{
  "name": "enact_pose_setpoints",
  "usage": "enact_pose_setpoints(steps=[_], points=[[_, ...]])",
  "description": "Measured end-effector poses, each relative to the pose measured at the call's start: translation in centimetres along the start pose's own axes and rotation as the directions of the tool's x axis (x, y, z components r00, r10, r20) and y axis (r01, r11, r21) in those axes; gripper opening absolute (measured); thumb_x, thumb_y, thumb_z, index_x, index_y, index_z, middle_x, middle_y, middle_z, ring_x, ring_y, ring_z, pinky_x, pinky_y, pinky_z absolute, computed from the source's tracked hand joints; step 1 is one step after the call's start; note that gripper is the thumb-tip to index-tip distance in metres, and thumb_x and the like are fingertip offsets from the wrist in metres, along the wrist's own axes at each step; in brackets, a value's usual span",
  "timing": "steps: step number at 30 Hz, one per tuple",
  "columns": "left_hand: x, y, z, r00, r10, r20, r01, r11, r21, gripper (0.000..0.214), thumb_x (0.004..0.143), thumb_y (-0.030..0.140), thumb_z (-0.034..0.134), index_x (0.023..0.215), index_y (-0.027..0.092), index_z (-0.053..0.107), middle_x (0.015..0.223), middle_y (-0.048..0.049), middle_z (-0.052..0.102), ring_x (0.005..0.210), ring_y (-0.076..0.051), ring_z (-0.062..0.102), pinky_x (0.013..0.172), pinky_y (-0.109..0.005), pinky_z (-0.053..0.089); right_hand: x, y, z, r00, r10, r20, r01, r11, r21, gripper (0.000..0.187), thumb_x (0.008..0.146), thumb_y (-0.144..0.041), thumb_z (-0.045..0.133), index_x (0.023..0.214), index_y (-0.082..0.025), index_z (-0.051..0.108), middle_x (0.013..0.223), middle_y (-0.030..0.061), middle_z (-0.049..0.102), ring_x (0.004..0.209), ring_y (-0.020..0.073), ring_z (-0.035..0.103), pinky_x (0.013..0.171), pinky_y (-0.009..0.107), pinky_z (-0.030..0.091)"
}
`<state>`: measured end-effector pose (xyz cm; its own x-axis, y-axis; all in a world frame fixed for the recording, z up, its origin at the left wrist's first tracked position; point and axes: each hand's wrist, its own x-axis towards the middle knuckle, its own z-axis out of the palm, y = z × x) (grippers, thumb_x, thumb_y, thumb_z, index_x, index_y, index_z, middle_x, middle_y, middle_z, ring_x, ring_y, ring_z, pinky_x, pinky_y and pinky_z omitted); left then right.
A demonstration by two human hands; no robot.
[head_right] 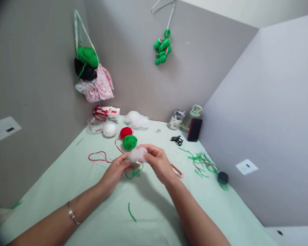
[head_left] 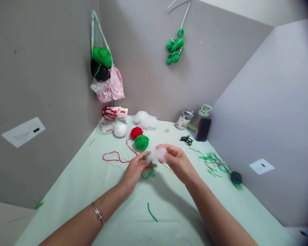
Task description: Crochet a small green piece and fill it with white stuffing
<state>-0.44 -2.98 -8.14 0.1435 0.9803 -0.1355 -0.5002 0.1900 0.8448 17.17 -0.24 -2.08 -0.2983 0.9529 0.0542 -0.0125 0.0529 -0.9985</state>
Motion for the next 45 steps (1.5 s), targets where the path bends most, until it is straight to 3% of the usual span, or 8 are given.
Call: enact_pose_setpoints(steps=[10, 18, 24, 29, 31, 34, 40, 45], points=[[-1.0, -1.3, 0.9, 0.994, 0.035, 0.101, -0.045, 0.994, 0.097, 0.061, 0.086, 0.058, 0.079, 0.131, 0.017, 0.074, 0.131, -0.0143, 0.076, 0.121, -0.029, 0.071, 0.106, -0.041, 0.054, -2.7, 3.6, 0.8, 0.965, -0.245, -0.094, 0.187, 0.893, -0.409, 0.014, 0.079, -0.016, 0.063, 0.09, -0.021, 0.071, 0.085, 0.0026, 0.069, 0.074, 0.0185, 0.06, 0.075, 0.034, 0.05], [-0.8, -0.7, 0.8, 0.992, 0.027, 0.121, -0.044, 0.988, 0.148, 0.053, 0.077, 0.049, 0.09, 0.117, 0.015, 0.081, 0.083, -0.0053, 0.078, 0.083, -0.024, 0.072, 0.075, -0.031, 0.054, -3.4, 3.7, 1.7, 0.928, -0.37, 0.051, 0.343, 0.789, -0.509, 0.031, 0.083, -0.01, 0.063, 0.108, -0.025, 0.072, 0.109, 0.0086, 0.065, 0.105, 0.0249, 0.061, 0.091, 0.04, 0.052], [-0.8, 0.2, 0.5, 0.995, 0.097, -0.016, -0.095, 0.992, 0.087, 0.054, 0.082, 0.049, 0.084, 0.127, 0.02, 0.073, 0.104, -0.0058, 0.079, 0.093, -0.02, 0.074, 0.09, -0.031, 0.055, -2.7, 3.2, 1.0, 0.978, -0.161, -0.134, 0.134, 0.973, -0.189, 0.054, 0.081, -0.039, 0.082, 0.128, -0.028, 0.059, 0.138, 0.011, 0.059, 0.123, 0.0257, 0.062, 0.102, 0.043, 0.054], [-1.0, 0.5, 0.8, 0.995, 0.097, -0.016, -0.096, 0.993, 0.067, 0.061, 0.078, 0.038, 0.087, 0.133, 0.02, 0.067, 0.094, -0.004, 0.078, 0.079, -0.017, 0.072, 0.071, -0.026, 0.054, -2.6, 4.4, 2.0, 0.995, 0.096, 0.027, -0.095, 0.995, -0.037, 0.085, 0.071, -0.035, 0.088, 0.146, -0.029, 0.049, 0.122, 0.006, 0.065, 0.083, 0.0161, 0.068, 0.072, 0.032, 0.056], [-0.8, 0.7, 0.5, 0.994, 0.104, -0.03, -0.102, 0.993, 0.062, 0.062, 0.077, 0.035, 0.086, 0.133, 0.02, 0.066, 0.097, -0.0038, 0.078, 0.08, -0.017, 0.072, 0.072, -0.026, 0.054, -2.6, 4.6, 1.8, 0.993, 0.101, 0.062, -0.091, 0.984, -0.151, 0.067, 0.077, -0.033, 0.083, 0.139, -0.024, 0.058, 0.091, -0.0009, 0.069, 0.064, 0.013, 0.059, 0.061, 0.028, 0.048], [-0.3, 1.1, -0.2, 0.99, 0.121, -0.066, -0.117, 0.991, 0.057, 0.061, 0.076, 0.033, 0.085, 0.132, 0.021, 0.064, 0.102, -0.0032, 0.078, 0.089, -0.016, 0.073, 0.084, -0.027, 0.055, -2.4, 4.2, 0.9, 1.0, 0.027, 0.004, -0.025, 0.954, -0.297, 0.017, 0.084, -0.035, 0.076, 0.091, -0.02, 0.074, 0.058, -0.0056, 0.054, 0.056, 0.0123, 0.045, 0.058, 0.028, 0.037], [-0.2, 0.4, -0.4, 0.997, 0.061, -0.036, -0.057, 0.992, 0.116, 0.053, 0.072, 0.029, 0.085, 0.122, 0.018, 0.071, 0.095, -0.0036, 0.078, 0.079, -0.017, 0.072, 0.08, -0.03, 0.055, -2.4, 2.5, 0.3, 0.987, -0.118, -0.109, 0.095, 0.976, -0.195, 0.034, 0.089, -0.05, 0.063, 0.071, -0.022, 0.059, 0.098, 0.0067, 0.069, 0.083, 0.0183, 0.06, 0.075, 0.033, 0.049], [-0.5, 0.0, 0.1, 0.999, 0.031, 0.023, -0.035, 0.984, 0.172, 0.048, 0.073, 0.026, 0.082, 0.12, 0.018, 0.075, 0.083, -0.0007, 0.076, 0.071, -0.015, 0.066, 0.075, -0.028, 0.051, -2.3, 2.5, 0.7, 0.994, -0.042, -0.102, 0.026, 0.987, -0.159, 0.022, 0.089, -0.046, 0.055, 0.089, -0.024, 0.052, 0.103, 0.0058, 0.071, 0.053, 0.0103, 0.046, 0.055, 0.029, 0.04]])
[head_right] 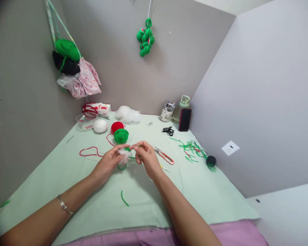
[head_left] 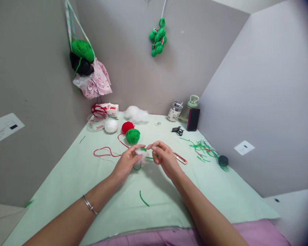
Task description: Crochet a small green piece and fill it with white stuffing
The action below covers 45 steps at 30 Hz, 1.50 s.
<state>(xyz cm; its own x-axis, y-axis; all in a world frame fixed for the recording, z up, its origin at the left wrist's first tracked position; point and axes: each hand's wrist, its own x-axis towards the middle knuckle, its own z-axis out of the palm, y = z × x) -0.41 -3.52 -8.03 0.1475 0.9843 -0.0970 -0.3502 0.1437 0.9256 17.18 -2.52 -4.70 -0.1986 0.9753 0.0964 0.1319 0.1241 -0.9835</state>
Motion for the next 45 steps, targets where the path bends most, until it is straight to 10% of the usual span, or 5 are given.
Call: enact_pose_setpoints(steps=[12, 21, 31, 45], points=[[0.4, 0.4, -0.6, 0.994, 0.033, -0.103, -0.036, 0.999, -0.024, 0.029, 0.069, 0.025, 0.08, 0.097, 0.018, 0.08, 0.086, -0.0021, 0.075, 0.07, -0.014, 0.062, 0.071, -0.025, 0.048, 0.8, 2.3, -0.3, 0.991, 0.128, 0.032, -0.119, 0.97, -0.214, 0.017, 0.075, -0.031, 0.071, 0.064, -0.02, 0.064, 0.055, -0.0049, 0.055, 0.057, 0.0127, 0.042, 0.06, 0.029, 0.029], [0.6, 1.2, -0.8, 0.989, 0.061, -0.138, -0.075, 0.992, -0.099, 0.042, 0.069, 0.028, 0.085, 0.109, 0.016, 0.078, 0.101, -0.008, 0.08, 0.099, -0.021, 0.073, 0.095, -0.033, 0.053, 1.2, 2.4, -0.5, 0.986, 0.161, -0.039, -0.158, 0.985, 0.068, 0.033, 0.069, -0.044, 0.079, 0.087, -0.02, 0.065, 0.064, -0.0044, 0.06, 0.06, 0.013, 0.052, 0.062, 0.028, 0.038], [-0.1, 0.3, 0.1, 0.998, 0.062, -0.029, -0.062, 0.998, -0.019, 0.035, 0.071, 0.038, 0.088, 0.091, 0.019, 0.066, 0.075, 0.0009, 0.071, 0.062, -0.014, 0.06, 0.063, -0.027, 0.047, 0.4, 1.7, 0.5, 0.987, -0.013, -0.16, 0.023, 0.998, 0.061, 0.022, 0.079, -0.034, 0.071, 0.096, -0.022, 0.067, 0.071, -0.0041, 0.06, 0.066, 0.015, 0.052, 0.071, 0.032, 0.043], [-0.3, 0.0, 0.4, 0.997, 0.075, -0.029, -0.075, 0.997, 0.018, 0.038, 0.075, 0.039, 0.082, 0.1, 0.023, 0.058, 0.072, 0.0061, 0.063, 0.062, -0.013, 0.054, 0.061, -0.024, 0.039, -0.5, 1.4, 1.4, 0.985, -0.171, 0.023, 0.172, 0.984, -0.035, 0.024, 0.089, -0.039, 0.07, 0.106, -0.024, 0.069, 0.083, -0.0001, 0.065, 0.08, 0.0192, 0.061, 0.08, 0.034, 0.049]])
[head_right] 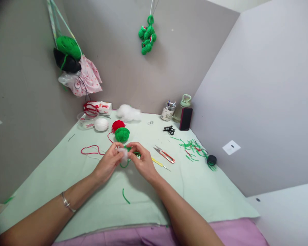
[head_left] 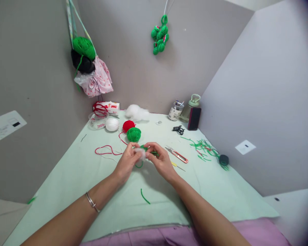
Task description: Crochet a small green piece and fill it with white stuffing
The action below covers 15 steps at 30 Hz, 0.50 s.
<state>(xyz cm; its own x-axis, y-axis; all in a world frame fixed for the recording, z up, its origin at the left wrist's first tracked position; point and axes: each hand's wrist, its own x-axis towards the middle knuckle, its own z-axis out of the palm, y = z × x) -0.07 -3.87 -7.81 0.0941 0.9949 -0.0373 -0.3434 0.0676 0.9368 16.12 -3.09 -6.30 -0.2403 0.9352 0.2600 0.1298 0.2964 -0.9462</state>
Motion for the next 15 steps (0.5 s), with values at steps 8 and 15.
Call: enact_pose_setpoints(steps=[8, 15], points=[[0.35, 0.01, -0.39, 0.995, 0.08, -0.063, -0.072, 0.99, 0.125, 0.033, 0.075, 0.027, 0.075, 0.107, 0.019, 0.071, 0.079, 0.0027, 0.068, 0.061, -0.013, 0.053, 0.062, -0.025, 0.04, -0.22, 0.14, 0.43, 0.993, 0.107, 0.044, -0.104, 0.992, -0.077, 0.014, 0.09, -0.033, 0.063, 0.098, -0.025, 0.056, 0.077, -0.0027, 0.065, 0.07, 0.0168, 0.059, 0.068, 0.03, 0.045], [0.52, -0.61, -0.34, 0.984, 0.129, -0.125, -0.102, 0.974, 0.204, 0.021, 0.074, 0.023, 0.071, 0.095, 0.021, 0.07, 0.076, 0.0022, 0.067, 0.063, -0.015, 0.053, 0.064, -0.026, 0.041, -0.12, -0.45, 0.43, 0.982, 0.142, 0.125, -0.119, 0.978, -0.173, 0.01, 0.086, -0.029, 0.062, 0.079, -0.022, 0.058, 0.069, -0.0043, 0.059, 0.065, 0.0143, 0.049, 0.066, 0.028, 0.038]])
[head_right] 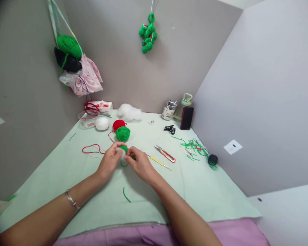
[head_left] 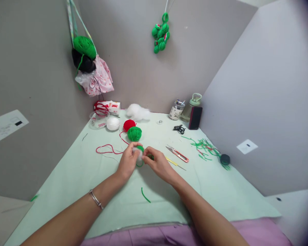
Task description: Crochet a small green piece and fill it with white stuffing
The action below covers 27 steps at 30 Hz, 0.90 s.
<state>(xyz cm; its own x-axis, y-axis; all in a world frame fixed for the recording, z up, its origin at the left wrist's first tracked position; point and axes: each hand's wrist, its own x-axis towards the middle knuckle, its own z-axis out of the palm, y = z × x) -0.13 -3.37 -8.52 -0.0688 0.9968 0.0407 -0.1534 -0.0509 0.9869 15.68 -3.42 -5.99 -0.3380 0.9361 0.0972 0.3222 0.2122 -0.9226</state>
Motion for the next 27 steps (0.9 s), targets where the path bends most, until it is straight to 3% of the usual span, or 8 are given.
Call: enact_pose_setpoints(steps=[5, 11, 15, 21, 27], points=[[0.0, 0.0, 0.2, 0.999, 0.02, -0.03, -0.02, 1.0, 0.022, 0.011, 0.078, 0.026, 0.07, 0.088, 0.022, 0.07, 0.067, 0.0039, 0.06, 0.063, -0.016, 0.05, 0.063, -0.027, 0.039, 0.1, -0.3, 0.3, 1.0, 0.011, -0.004, -0.011, 1.0, 0.005, 0.02, 0.087, -0.036, 0.064, 0.073, -0.022, 0.058, 0.066, -0.0042, 0.056, 0.063, 0.0134, 0.044, 0.063, 0.028, 0.036], [0.2, -0.6, 0.3, 1.0, -0.018, -0.016, 0.018, 1.0, -0.025, 0.016, 0.077, 0.029, 0.074, 0.09, 0.022, 0.069, 0.065, 0.0057, 0.056, 0.06, -0.014, 0.045, 0.059, -0.026, 0.035, 0.8, 0.7, 0.4, 0.994, 0.059, -0.096, -0.055, 0.997, 0.051, 0.027, 0.082, -0.042, 0.065, 0.066, -0.021, 0.059, 0.06, -0.0045, 0.05, 0.06, 0.0124, 0.04, 0.059, 0.027, 0.033], [-0.2, -0.2, 0.4, 0.997, -0.069, 0.034, 0.072, 0.992, -0.106, 0.021, 0.079, 0.033, 0.077, 0.093, 0.022, 0.066, 0.076, 0.0034, 0.062, 0.068, -0.014, 0.053, 0.064, -0.025, 0.041, 1.0, 1.0, 0.4, 0.985, 0.089, -0.149, -0.078, 0.994, 0.075, 0.021, 0.076, -0.037, 0.063, 0.063, -0.021, 0.058, 0.058, -0.0051, 0.048, 0.058, 0.0115, 0.037, 0.057, 0.027, 0.03], [-0.4, 1.0, 0.2, 0.982, -0.117, 0.151, 0.152, 0.958, -0.243, 0.043, 0.085, 0.061, 0.073, 0.098, 0.019, 0.072, 0.095, -0.0038, 0.066, 0.085, -0.017, 0.06, 0.077, -0.028, 0.052, 0.9, 0.4, -0.3, 0.981, 0.12, -0.15, -0.102, 0.988, 0.12, 0.027, 0.074, -0.039, 0.065, 0.057, -0.022, 0.05, 0.053, -0.0071, 0.039, 0.055, 0.0103, 0.03, 0.056, 0.027, 0.025], [-0.1, 0.7, -0.4, 0.958, -0.162, 0.236, 0.215, 0.951, -0.222, 0.042, 0.07, 0.04, 0.092, 0.102, 0.019, 0.075, 0.102, -0.0041, 0.069, 0.087, -0.016, 0.063, 0.075, -0.025, 0.051, 1.0, 0.4, -1.2, 0.987, 0.128, -0.101, -0.115, 0.985, 0.125, 0.037, 0.075, -0.048, 0.069, 0.057, -0.022, 0.05, 0.052, -0.0075, 0.037, 0.056, 0.0102, 0.03, 0.057, 0.027, 0.025]])
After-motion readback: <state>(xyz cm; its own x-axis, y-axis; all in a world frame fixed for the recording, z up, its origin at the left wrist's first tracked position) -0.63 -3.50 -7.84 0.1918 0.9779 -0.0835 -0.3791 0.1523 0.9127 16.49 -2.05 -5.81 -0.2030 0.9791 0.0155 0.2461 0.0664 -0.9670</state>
